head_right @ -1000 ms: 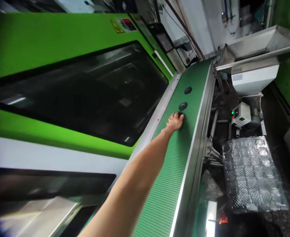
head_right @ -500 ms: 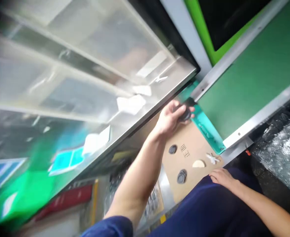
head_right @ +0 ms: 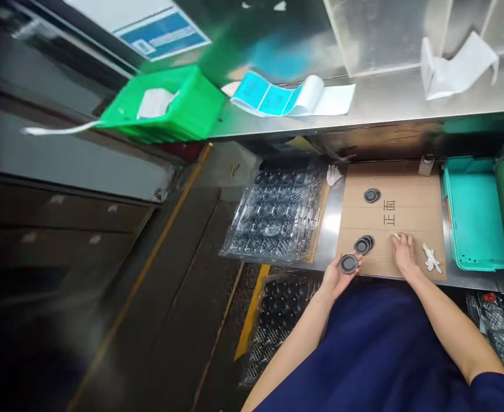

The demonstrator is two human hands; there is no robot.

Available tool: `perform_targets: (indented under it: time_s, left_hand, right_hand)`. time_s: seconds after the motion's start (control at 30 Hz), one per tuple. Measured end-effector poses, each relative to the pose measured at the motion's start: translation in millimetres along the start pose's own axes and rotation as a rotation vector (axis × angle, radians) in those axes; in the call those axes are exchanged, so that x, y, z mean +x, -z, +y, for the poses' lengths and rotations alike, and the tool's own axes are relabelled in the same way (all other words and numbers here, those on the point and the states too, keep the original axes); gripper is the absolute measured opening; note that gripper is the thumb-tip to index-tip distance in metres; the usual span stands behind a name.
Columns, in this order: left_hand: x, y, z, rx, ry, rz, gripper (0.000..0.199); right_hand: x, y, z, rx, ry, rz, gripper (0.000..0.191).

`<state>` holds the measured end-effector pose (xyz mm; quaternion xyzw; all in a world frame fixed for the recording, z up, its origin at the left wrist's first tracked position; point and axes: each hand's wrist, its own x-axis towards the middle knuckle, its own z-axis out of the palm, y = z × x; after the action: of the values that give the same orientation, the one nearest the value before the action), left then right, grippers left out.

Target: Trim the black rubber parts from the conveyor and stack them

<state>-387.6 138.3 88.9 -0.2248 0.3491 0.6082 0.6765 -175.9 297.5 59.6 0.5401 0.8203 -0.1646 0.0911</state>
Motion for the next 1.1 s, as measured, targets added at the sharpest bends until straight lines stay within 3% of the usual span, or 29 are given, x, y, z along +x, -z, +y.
perform_targets:
  time_s: [0.2, 0.37, 0.5, 0.67, 0.73, 0.8, 0.93, 1.1]
  left_hand:
    - [25.8, -12.1, 6.5, -0.091, -0.059, -0.095, 0.042]
    - [43.3, -39.2, -11.8, -0.176, -0.089, -0.096, 0.029]
    - [43.4, -70.6, -31.6, -0.167, -0.008, -0.14, 0.036]
    - [38.4, -98.0, -48.0, -0.087, 0.011, -0.229, 0.036]
    - [41.4, -100.9, -50.5, -0.068, 0.024, -0.265, 0.038]
    - [46.5, -101.1, -51.1, -0.056, 0.027, -0.31, 0.04]
    - [55.4, -100.8, -49.2, -0.064, -0.04, -0.368, 0.036]
    - [60.9, -101.7, -43.4, -0.023, -0.036, -0.369, 0.041]
  right_hand:
    - [-11.3, 13.7, -7.6, 0.025, 0.033, 0.023, 0.051]
    - [-34.9, 18.0, -67.4, 0.233, 0.171, 0.127, 0.071]
    - [-47.8, 20.7, -95.1, 0.153, 0.16, 0.158, 0.063]
    - [-41.2, 37.0, -78.7, 0.089, -0.028, 0.25, 0.059]
    - [-41.7, 41.3, -72.6, 0.08, 0.023, 0.268, 0.061]
    - [-42.6, 44.2, -69.0, 0.06, 0.065, 0.256, 0.06]
    - [-39.4, 49.8, -65.6, 0.047, -0.112, 0.161, 0.057]
    - [-34.0, 57.7, -67.2, 0.056, 0.018, 0.099, 0.058]
